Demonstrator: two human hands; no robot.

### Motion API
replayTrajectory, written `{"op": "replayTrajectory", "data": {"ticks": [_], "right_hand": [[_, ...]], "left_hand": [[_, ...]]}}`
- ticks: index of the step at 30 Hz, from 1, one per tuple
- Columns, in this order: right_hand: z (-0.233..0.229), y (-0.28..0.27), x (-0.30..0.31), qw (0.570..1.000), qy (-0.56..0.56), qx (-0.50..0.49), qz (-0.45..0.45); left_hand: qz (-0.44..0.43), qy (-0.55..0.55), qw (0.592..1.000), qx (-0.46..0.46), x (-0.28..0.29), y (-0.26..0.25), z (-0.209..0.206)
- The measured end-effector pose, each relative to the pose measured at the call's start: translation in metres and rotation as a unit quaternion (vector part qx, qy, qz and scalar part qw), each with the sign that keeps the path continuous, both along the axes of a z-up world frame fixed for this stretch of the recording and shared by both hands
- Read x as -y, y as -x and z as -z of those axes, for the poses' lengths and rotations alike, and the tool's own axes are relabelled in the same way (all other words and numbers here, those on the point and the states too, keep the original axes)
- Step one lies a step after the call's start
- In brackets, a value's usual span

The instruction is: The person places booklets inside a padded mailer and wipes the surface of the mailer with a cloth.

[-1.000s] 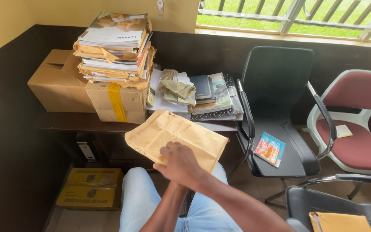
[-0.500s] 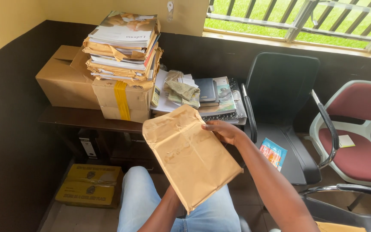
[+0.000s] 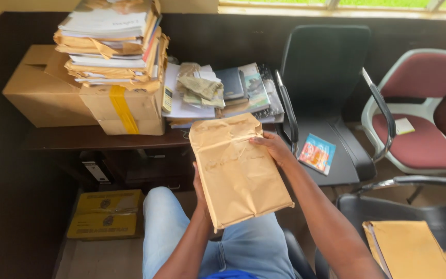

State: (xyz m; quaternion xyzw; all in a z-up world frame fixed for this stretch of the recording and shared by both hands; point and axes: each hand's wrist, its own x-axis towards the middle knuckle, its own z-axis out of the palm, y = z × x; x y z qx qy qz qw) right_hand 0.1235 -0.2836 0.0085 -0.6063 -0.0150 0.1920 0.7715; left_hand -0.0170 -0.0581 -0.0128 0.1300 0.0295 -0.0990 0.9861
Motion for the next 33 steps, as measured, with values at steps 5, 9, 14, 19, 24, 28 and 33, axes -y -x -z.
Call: {"op": "replayTrajectory", "data": {"ticks": [5,9,14,19,24,28,33], "right_hand": [[0.003,0.035,0.016,0.998,-0.014,-0.033,0.042],[0.007,0.054,0.030,0.998,-0.032,-0.044,0.030],[0.019,0.065,0.054,0.999,-0.030,-0.040,-0.002],[0.019,0.070,0.064,0.998,-0.018,-0.044,-0.034],[0.026,0.067,0.068,0.997,0.000,-0.072,-0.026],[0.038,0.056,0.073,0.997,-0.021,-0.070,-0.007],[0.042,0.050,0.071,1.000,-0.017,-0.017,0.004]], "left_hand": [[0.052,0.006,0.998,0.021,-0.007,0.014,0.002],[0.071,-0.027,0.997,0.009,-0.007,0.012,0.022],[0.097,-0.111,0.988,-0.051,-0.007,-0.001,0.067],[0.046,-0.249,0.967,-0.031,-0.006,-0.011,0.056],[0.010,-0.338,0.941,-0.007,-0.014,-0.038,0.079],[0.008,-0.348,0.937,-0.022,-0.010,-0.044,0.066],[-0.028,-0.378,0.925,-0.002,-0.007,-0.055,0.087]]}}
